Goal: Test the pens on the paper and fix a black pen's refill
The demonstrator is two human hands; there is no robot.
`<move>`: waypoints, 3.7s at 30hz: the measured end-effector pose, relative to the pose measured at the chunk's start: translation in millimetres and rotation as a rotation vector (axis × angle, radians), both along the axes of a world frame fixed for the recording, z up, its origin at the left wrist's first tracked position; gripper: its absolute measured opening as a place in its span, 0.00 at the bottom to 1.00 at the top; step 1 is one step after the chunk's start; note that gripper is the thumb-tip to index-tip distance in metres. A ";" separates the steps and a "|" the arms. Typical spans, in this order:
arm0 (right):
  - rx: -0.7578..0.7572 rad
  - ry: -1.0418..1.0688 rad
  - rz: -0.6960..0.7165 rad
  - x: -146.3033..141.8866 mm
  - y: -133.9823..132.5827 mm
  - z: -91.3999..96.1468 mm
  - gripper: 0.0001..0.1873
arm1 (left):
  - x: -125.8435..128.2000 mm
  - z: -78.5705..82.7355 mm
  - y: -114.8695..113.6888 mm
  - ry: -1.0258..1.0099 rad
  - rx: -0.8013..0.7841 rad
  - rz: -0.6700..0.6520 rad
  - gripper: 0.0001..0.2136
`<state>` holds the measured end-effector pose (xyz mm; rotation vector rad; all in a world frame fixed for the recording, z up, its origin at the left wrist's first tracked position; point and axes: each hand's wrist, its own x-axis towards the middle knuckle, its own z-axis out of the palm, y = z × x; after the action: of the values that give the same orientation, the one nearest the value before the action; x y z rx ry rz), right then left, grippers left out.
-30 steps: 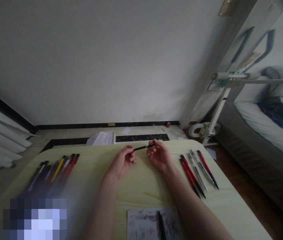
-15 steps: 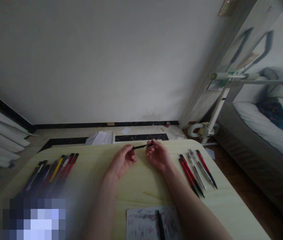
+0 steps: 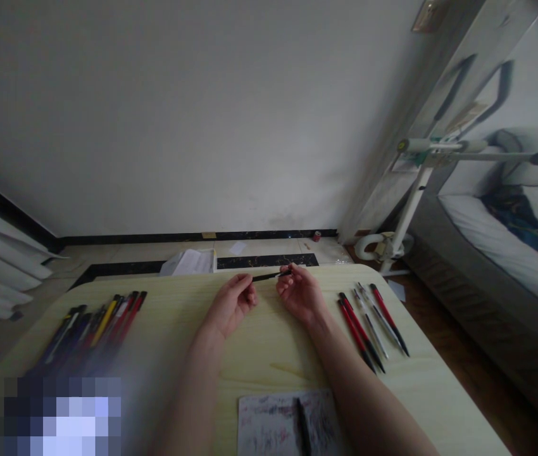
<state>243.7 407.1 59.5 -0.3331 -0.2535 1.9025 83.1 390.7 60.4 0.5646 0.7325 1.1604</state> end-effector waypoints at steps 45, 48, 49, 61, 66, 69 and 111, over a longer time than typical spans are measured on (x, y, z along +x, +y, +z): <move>0.044 -0.028 0.025 -1.2 2.0 -2.3 0.05 | -0.3 1.0 -1.9 0.007 -0.040 -0.047 0.05; 0.047 -0.029 0.023 -1.3 1.4 -1.0 0.05 | -0.9 1.1 -2.1 0.008 -0.039 -0.055 0.05; 0.046 -0.025 0.024 -1.2 1.3 -0.7 0.05 | -1.2 1.0 -2.1 0.007 -0.035 -0.059 0.05; 0.032 0.025 0.008 2.2 2.1 -1.0 0.06 | -2.1 -3.0 -0.3 -0.023 -0.013 -0.043 0.04; 0.016 0.019 0.025 0.6 1.8 -1.4 0.05 | -1.3 -0.6 -1.7 0.001 -0.032 -0.041 0.06; 0.008 0.007 0.017 0.3 2.0 -1.5 0.05 | -0.8 0.5 -3.0 0.034 -0.027 -0.062 0.07; 0.016 -0.025 0.010 -0.9 1.7 -1.5 0.03 | -0.5 0.9 -2.3 0.031 0.000 -0.065 0.07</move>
<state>242.7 408.8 58.0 -0.3463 -0.2872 1.9057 82.7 388.3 61.3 0.6035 0.7355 1.0933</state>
